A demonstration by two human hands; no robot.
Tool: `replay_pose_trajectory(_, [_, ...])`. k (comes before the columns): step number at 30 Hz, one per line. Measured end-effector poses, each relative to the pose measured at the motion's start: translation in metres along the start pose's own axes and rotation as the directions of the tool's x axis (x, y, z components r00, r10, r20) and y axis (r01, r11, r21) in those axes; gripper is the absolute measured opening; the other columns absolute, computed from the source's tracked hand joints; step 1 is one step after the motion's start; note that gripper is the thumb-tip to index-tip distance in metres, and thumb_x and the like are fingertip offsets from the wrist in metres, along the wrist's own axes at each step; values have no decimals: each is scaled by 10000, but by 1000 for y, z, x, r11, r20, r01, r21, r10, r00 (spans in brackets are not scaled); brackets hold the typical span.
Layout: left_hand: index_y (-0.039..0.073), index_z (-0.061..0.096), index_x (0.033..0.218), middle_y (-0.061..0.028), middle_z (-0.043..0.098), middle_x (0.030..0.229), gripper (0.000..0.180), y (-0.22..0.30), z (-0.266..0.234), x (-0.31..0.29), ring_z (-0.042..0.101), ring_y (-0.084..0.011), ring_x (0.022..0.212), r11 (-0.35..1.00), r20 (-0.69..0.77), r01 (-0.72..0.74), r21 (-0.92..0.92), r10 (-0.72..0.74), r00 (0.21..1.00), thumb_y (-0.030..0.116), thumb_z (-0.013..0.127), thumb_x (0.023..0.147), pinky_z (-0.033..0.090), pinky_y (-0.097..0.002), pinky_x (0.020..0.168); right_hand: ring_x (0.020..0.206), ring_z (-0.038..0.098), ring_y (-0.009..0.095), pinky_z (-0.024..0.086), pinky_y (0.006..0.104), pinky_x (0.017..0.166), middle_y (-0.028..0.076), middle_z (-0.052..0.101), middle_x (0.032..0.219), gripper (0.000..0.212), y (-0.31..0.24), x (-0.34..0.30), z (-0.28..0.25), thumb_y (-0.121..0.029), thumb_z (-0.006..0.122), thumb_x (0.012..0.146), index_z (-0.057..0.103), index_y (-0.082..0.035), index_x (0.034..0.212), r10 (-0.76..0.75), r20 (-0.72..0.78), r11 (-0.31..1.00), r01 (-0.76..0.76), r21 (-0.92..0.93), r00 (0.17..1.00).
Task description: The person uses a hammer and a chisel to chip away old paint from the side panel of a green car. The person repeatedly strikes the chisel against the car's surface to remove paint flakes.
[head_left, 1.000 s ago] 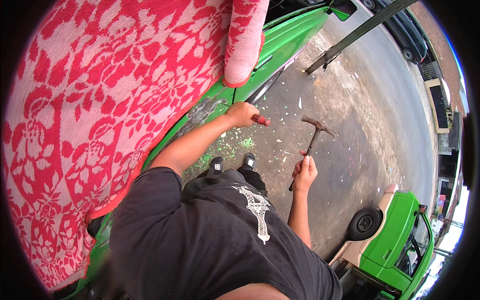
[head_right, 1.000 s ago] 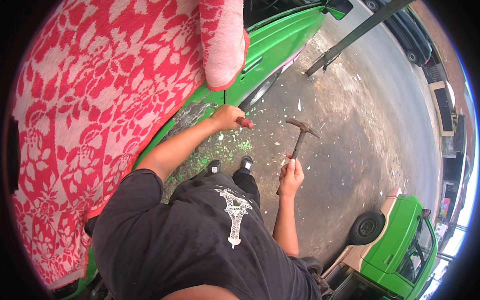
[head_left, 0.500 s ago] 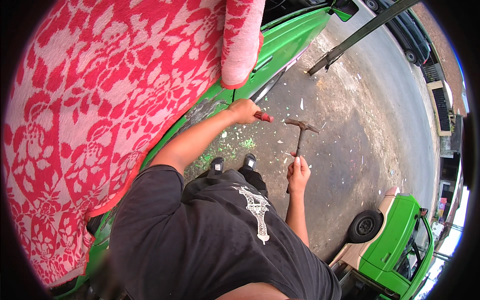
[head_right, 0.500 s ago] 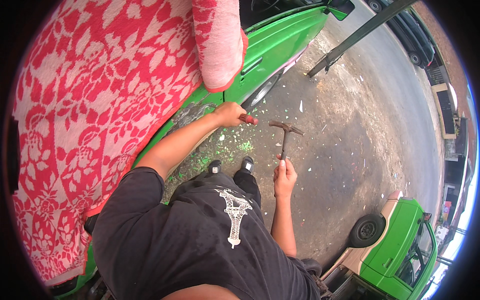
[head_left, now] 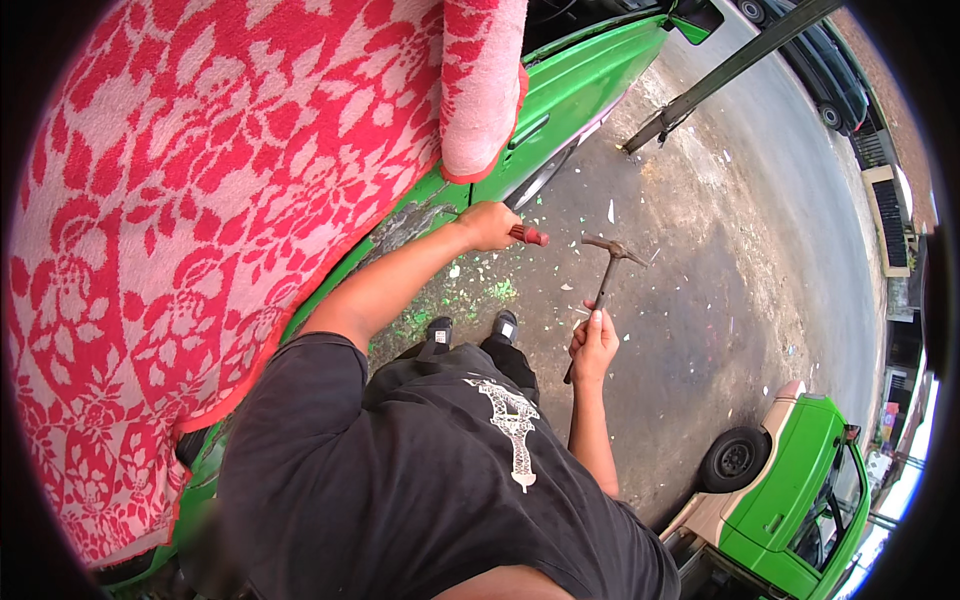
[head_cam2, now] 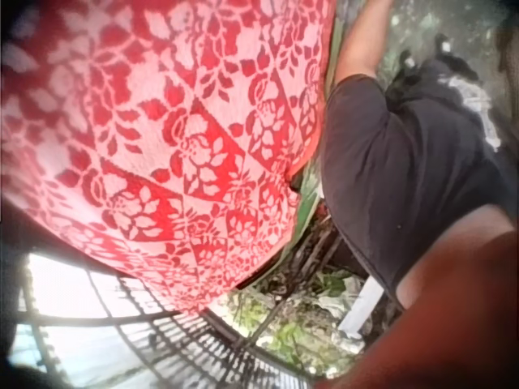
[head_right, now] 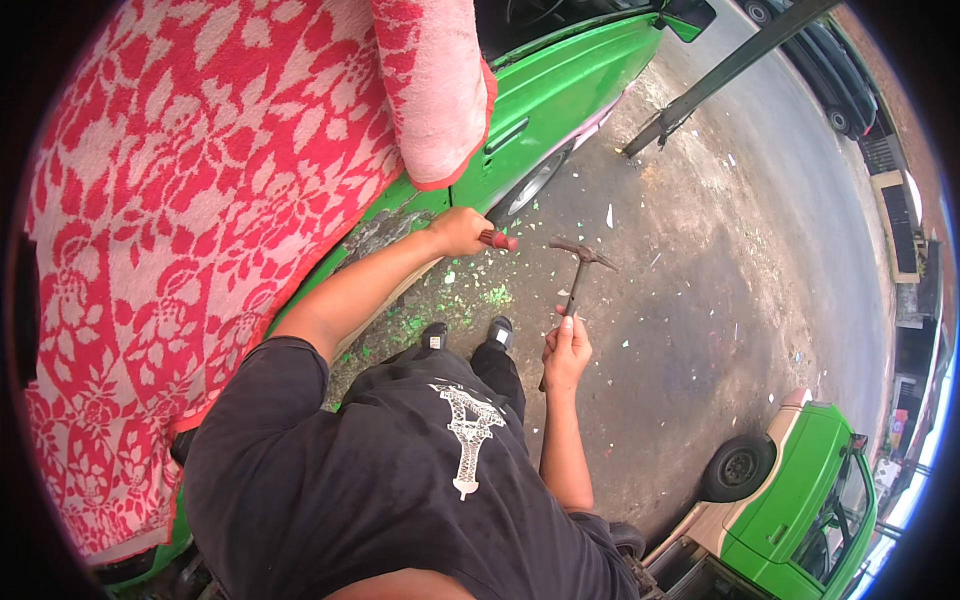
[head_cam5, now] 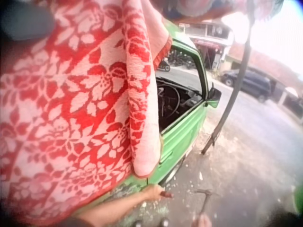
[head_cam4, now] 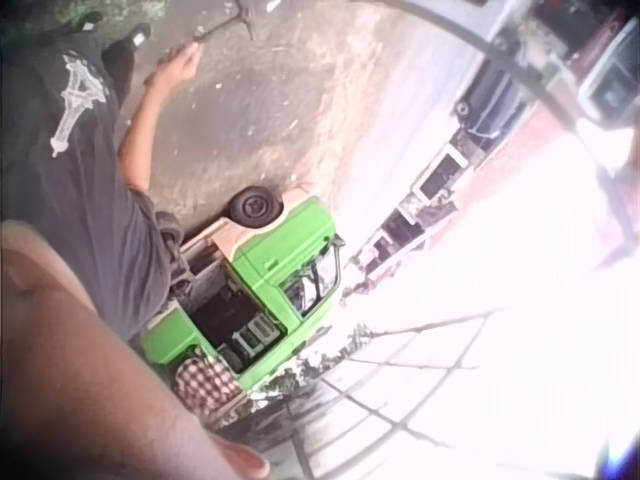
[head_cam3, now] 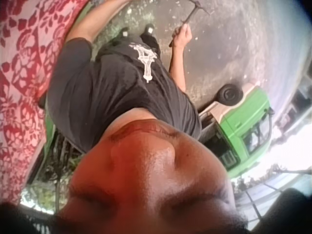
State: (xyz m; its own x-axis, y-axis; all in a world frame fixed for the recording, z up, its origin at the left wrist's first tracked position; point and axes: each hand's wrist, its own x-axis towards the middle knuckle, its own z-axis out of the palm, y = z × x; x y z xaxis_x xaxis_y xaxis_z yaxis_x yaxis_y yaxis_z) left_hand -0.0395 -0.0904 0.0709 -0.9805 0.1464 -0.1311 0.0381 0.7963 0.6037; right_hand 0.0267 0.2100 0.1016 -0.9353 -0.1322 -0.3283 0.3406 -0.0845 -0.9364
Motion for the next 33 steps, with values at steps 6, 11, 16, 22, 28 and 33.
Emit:
replay_pose_trajectory(6, [136, 709, 812, -146, 692, 791, 156, 7, 6, 2, 674, -342, 764, 999, 54, 39, 4, -39, 998, 265, 623, 791, 522, -453, 707, 509, 366, 17, 264, 195, 437, -69, 385, 605, 283, 15, -4, 12, -278, 517, 1022, 633, -47, 1138, 6, 74, 986, 6, -167, 997])
replay_pose_trajectory(11, [138, 718, 816, -148, 693, 790, 148, 12, 4, 4, 676, -350, 776, 995, 101, 84, 51, -88, 991, 233, 609, 782, 524, -461, 712, 458, 305, 12, 244, 196, 404, -72, 375, 594, 303, -6, -4, -13, -274, 467, 1040, 613, -40, 1166, -5, -13, 998, 4, -69, 1000])
replay_pose_trajectory(16, [140, 712, 784, -145, 691, 772, 169, 24, -3, 6, 676, -346, 771, 993, 122, 66, 100, -78, 990, 271, 607, 775, 521, -466, 708, 419, 286, 21, 225, 200, 367, -62, 360, 574, 288, -5, -2, -28, -277, 466, 1039, 600, -62, 1176, 11, -56, 998, -14, -61, 998])
replay_pose_trajectory(22, [152, 684, 779, -144, 682, 752, 167, 21, -1, 8, 669, -357, 766, 997, 145, 28, 74, -39, 989, 305, 620, 764, 507, -481, 691, 437, 295, 15, 232, 196, 382, -77, 357, 585, 275, 2, -6, -26, -250, 481, 1036, 608, -53, 1179, 76, -14, 997, -77, -11, 997])
replay_pose_trajectory(28, [163, 627, 869, -142, 677, 781, 144, 10, 8, 13, 661, -372, 776, 998, 97, -31, 50, 26, 995, 283, 626, 790, 489, -503, 681, 439, 301, 15, 236, 194, 384, -74, 366, 586, 272, 2, 1, -30, -255, 481, 1036, 611, -62, 1178, 94, -2, 995, -94, -29, 996])
replay_pose_trajectory(33, [161, 627, 872, -146, 677, 793, 111, 1, 18, 19, 660, -372, 790, 999, 100, -21, 42, 17, 995, 262, 606, 834, 491, -500, 693, 438, 306, 16, 238, 194, 384, -72, 372, 585, 275, 1, 8, -34, -262, 482, 1035, 615, -64, 1174, 93, 2, 995, -93, -29, 996])
